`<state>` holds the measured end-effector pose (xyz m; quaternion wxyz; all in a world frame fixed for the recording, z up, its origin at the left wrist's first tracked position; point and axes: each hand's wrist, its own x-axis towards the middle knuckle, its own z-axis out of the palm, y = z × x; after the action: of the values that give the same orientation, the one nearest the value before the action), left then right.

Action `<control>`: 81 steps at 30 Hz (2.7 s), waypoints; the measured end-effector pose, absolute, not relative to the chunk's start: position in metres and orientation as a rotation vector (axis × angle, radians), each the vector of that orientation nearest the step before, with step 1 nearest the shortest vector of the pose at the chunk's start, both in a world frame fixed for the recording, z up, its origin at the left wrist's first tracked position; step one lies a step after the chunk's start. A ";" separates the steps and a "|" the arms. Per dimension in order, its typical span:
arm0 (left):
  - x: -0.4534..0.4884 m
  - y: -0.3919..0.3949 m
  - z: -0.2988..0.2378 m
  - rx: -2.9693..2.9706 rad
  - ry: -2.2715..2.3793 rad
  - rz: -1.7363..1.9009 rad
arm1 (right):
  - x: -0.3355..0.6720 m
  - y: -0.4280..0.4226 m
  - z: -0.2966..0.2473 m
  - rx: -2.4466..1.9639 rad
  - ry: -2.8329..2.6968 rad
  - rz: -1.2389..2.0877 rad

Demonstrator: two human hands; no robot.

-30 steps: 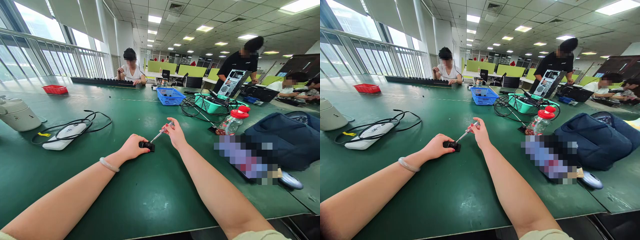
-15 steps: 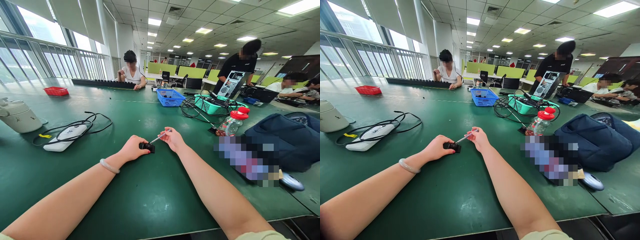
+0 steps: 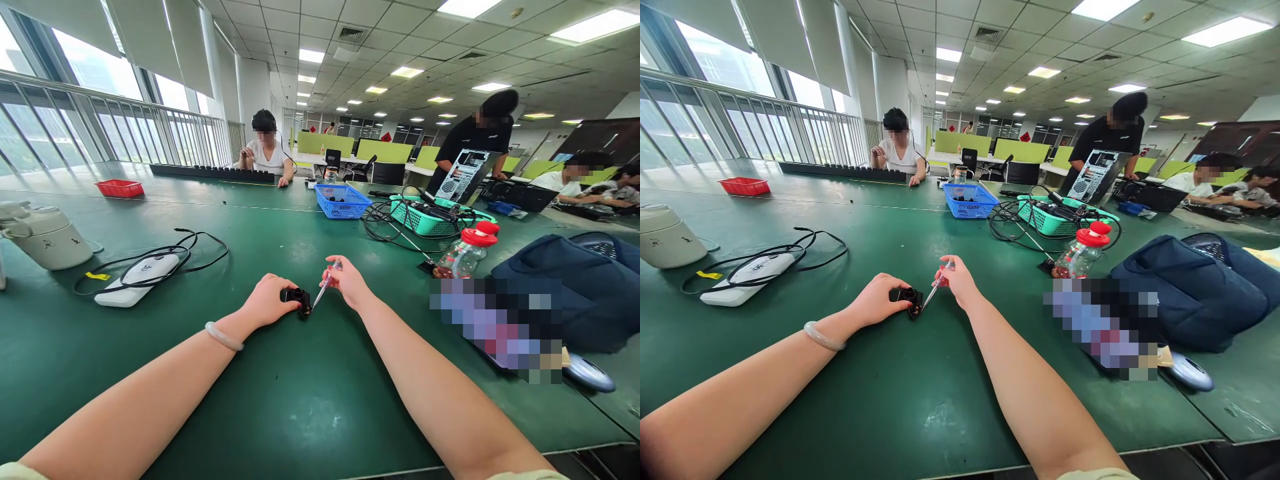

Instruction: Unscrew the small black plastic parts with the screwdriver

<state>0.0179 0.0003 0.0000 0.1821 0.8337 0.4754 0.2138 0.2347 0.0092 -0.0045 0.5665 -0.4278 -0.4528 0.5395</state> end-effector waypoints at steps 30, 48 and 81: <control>0.014 0.002 -0.006 2.368 1.335 0.634 | 0.200 -0.027 0.010 -0.943 -1.741 0.361; 0.017 -0.004 0.001 2.417 1.373 0.523 | 0.218 -0.007 0.005 -1.319 -1.423 0.565; 0.019 0.000 -0.002 2.527 1.401 0.468 | 0.210 -0.010 -0.004 -1.029 -1.445 0.424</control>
<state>0.0185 -0.0003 -0.0023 0.1069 0.8584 0.4760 0.1589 0.2103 -0.0103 -0.0040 0.6120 -0.4462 -0.6266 0.1839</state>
